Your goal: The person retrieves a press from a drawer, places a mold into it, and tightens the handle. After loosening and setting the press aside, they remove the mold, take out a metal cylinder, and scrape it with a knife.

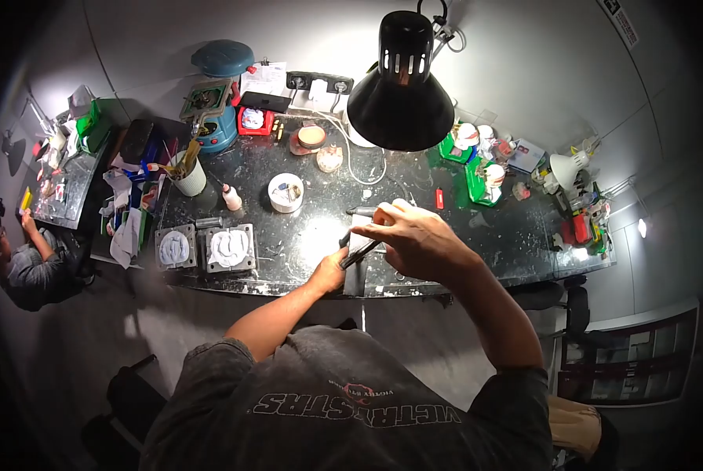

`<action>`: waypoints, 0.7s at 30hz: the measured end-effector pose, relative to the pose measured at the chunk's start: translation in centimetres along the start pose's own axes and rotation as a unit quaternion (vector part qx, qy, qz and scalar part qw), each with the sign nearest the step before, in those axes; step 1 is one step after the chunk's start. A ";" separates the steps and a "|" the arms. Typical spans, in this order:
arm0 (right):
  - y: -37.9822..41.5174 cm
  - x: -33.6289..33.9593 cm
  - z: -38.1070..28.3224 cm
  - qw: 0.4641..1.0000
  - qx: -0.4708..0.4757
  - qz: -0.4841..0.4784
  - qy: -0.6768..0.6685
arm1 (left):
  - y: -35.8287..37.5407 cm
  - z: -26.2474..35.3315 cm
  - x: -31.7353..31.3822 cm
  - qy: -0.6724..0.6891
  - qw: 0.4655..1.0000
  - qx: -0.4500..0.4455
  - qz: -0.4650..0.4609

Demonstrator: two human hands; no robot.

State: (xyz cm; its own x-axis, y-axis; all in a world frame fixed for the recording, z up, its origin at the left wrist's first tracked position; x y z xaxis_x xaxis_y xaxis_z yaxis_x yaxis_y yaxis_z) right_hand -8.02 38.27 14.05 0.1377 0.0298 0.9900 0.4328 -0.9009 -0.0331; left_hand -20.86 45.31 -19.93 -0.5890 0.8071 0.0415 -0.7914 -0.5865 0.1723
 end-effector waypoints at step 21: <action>3.7 14.3 -14.5 0.933 0.211 0.188 -0.222 | 1.1 2.4 -1.0 -0.061 0.981 -0.162 0.088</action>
State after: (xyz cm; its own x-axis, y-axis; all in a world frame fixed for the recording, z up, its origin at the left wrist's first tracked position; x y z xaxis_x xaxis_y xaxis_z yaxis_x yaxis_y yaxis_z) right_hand -17.42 29.10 30.04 0.6652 0.0072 0.7467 0.5788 -0.6367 -0.5095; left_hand -20.79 44.03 -17.40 -0.7128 0.6823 0.1626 -0.7014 -0.6926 -0.1684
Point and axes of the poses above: each hand's wrist, its own y-axis away from the middle knuckle, its own x-axis out of the back of the hand, z = x × y, the point moved 1 cm from there along -y, towards the middle knuckle, and after that the axes turned 6 degrees about -z, right-handed, at the moved point
